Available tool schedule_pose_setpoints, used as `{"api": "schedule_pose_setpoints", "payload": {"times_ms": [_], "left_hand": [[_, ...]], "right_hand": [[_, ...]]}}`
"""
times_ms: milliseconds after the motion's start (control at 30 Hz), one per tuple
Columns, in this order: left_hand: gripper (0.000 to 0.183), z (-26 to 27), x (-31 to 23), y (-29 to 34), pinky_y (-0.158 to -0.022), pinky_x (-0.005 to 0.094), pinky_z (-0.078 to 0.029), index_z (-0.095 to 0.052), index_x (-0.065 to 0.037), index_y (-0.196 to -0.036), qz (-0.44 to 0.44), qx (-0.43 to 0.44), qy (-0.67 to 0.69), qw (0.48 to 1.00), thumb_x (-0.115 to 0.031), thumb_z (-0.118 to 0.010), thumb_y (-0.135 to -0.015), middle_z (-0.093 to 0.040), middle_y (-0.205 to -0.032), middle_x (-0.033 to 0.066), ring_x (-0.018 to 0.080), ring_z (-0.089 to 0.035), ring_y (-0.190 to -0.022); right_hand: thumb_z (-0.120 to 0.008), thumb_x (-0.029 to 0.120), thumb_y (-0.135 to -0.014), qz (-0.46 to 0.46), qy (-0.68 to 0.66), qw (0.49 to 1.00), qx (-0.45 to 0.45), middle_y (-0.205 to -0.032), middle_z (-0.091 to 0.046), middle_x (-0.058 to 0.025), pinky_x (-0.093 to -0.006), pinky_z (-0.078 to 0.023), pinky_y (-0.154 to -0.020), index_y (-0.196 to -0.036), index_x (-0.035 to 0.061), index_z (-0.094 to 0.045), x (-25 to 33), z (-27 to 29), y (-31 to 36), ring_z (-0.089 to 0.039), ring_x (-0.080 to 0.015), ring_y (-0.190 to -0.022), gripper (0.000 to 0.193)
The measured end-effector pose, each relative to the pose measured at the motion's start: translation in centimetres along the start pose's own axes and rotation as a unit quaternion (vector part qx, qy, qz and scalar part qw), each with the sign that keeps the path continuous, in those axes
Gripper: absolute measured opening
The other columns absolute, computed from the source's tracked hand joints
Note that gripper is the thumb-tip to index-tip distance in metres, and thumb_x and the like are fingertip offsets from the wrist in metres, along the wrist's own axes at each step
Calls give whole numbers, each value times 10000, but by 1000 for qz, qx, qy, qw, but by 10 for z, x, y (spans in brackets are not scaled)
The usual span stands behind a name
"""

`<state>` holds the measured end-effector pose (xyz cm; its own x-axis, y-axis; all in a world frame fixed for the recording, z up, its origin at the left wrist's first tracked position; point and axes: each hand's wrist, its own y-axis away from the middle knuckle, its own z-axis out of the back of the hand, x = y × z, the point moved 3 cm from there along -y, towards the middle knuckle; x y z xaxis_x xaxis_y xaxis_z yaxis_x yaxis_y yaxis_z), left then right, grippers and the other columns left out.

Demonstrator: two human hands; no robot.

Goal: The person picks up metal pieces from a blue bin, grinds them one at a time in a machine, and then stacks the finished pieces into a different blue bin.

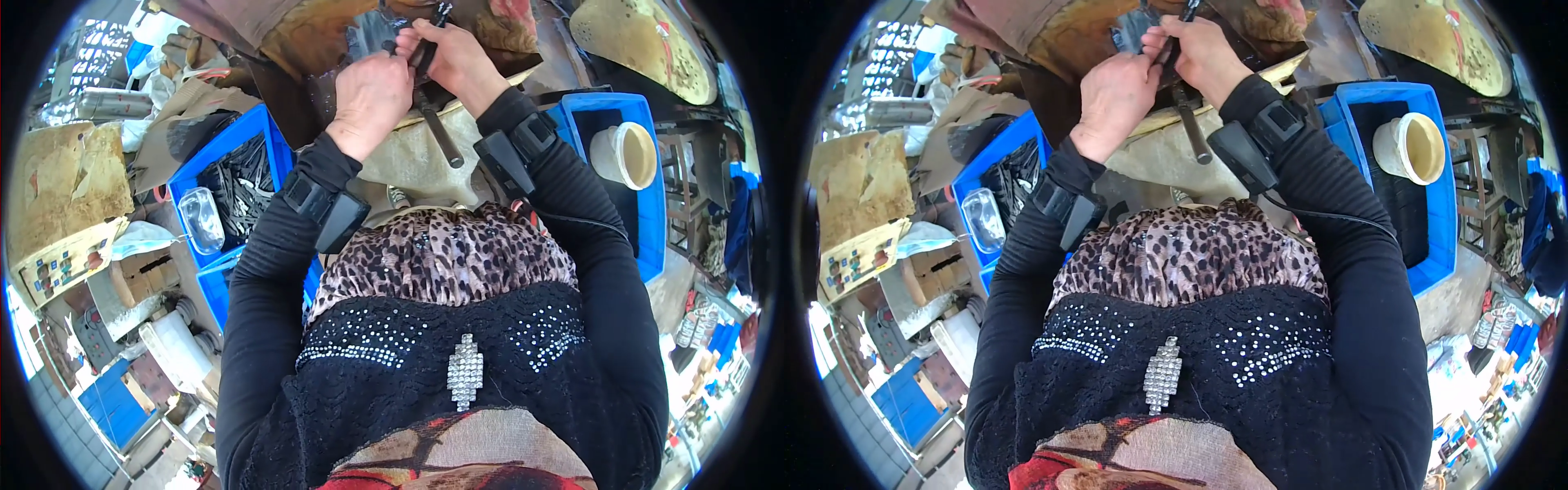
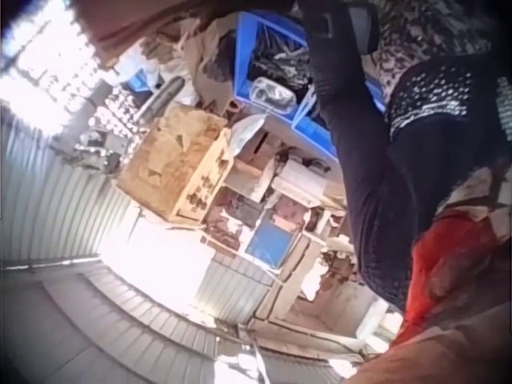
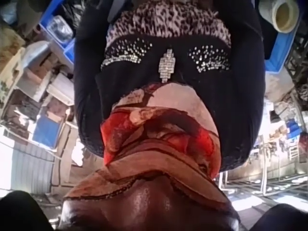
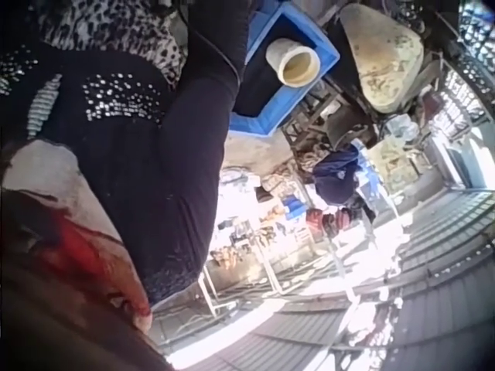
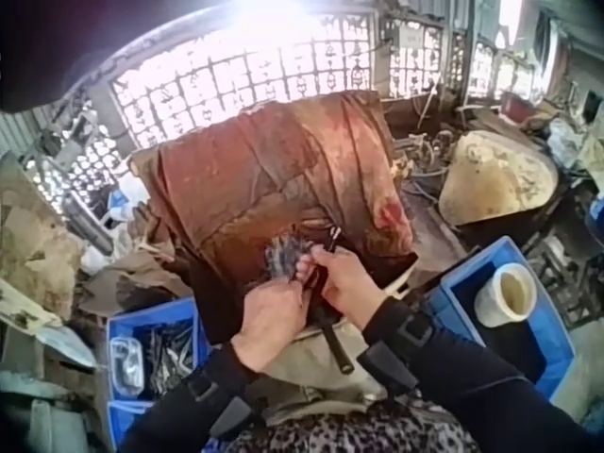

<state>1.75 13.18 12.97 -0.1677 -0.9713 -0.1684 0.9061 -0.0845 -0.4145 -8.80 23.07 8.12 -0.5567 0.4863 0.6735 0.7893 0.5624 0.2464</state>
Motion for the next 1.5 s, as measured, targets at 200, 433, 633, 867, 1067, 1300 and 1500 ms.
{"api": "schedule_pose_setpoints", "payload": {"times_ms": [200, 433, 633, 867, 1067, 1300, 1500], "left_hand": [[360, 7, 39, 24, -654, 333, -555, -646, -36, -1182, 259, 30, 480, 837, -3, -554, -835, -667, -838, 161, 203, -671, -687], [500, -66, 121, 26, -732, 321, -550, -627, -96, -1244, 279, -4, 389, 878, 82, -513, -791, -699, -919, 162, 208, -684, -753], [440, -101, 126, 18, -800, 316, -526, -655, -63, -1177, 143, 82, 263, 951, 111, -481, -813, -701, -989, 154, 222, -676, -889], [488, -108, 133, 29, -827, 422, -509, -669, -136, -1160, 86, 125, 217, 964, 84, -519, -752, -671, -1020, 210, 383, -644, -957], [511, -105, 130, 28, -824, 431, -509, -655, -151, -1191, 13, 111, 187, 976, 75, -527, -751, -665, -1010, 210, 382, -636, -956], [492, -99, 125, 26, -807, 435, -514, -652, -153, -1196, -3, 127, 177, 976, 51, -539, -763, -673, -1001, 190, 371, -641, -926], [429, -53, 110, 27, -805, 428, -508, -653, -95, -1158, -18, 147, 101, 984, 13, -560, -753, -674, -1000, 176, 369, -629, -938]], "right_hand": [[-603, 224, -965, 10, 130, 991, 4, -868, -613, -38, -249, -484, -585, -1090, 12, -590, 28, 24, 39, -550, -109, -659, 246], [-615, 272, -959, -35, 156, 983, -88, -733, -467, 37, -193, -242, -440, -1086, 28, -596, 35, 46, 53, -328, -34, -513, 276], [-611, 252, -955, -50, 206, 972, -102, -705, -450, 48, -205, -205, -418, -1042, 31, -592, 32, 43, 69, -309, -29, -481, 238], [-612, 221, -950, -59, 208, 969, -116, -677, -443, 58, -208, -188, -407, -1007, 39, -587, 36, 56, 85, -303, -23, -460, 192], [-615, 209, -947, -44, 245, 962, -114, -677, -451, 59, -205, -190, -410, -994, 43, -589, 41, 42, 78, -307, -22, -463, 174], [-612, 194, -945, -75, 227, 968, -79, -708, -471, 43, -208, -215, -421, -1001, 38, -589, 31, 30, 68, -332, -32, -486, 167], [-613, 150, -926, -82, 132, 987, -49, -778, -513, 5, -220, -301, -458, -1031, 29, -582, 41, 46, 63, -410, -65, -545, 163]]}}
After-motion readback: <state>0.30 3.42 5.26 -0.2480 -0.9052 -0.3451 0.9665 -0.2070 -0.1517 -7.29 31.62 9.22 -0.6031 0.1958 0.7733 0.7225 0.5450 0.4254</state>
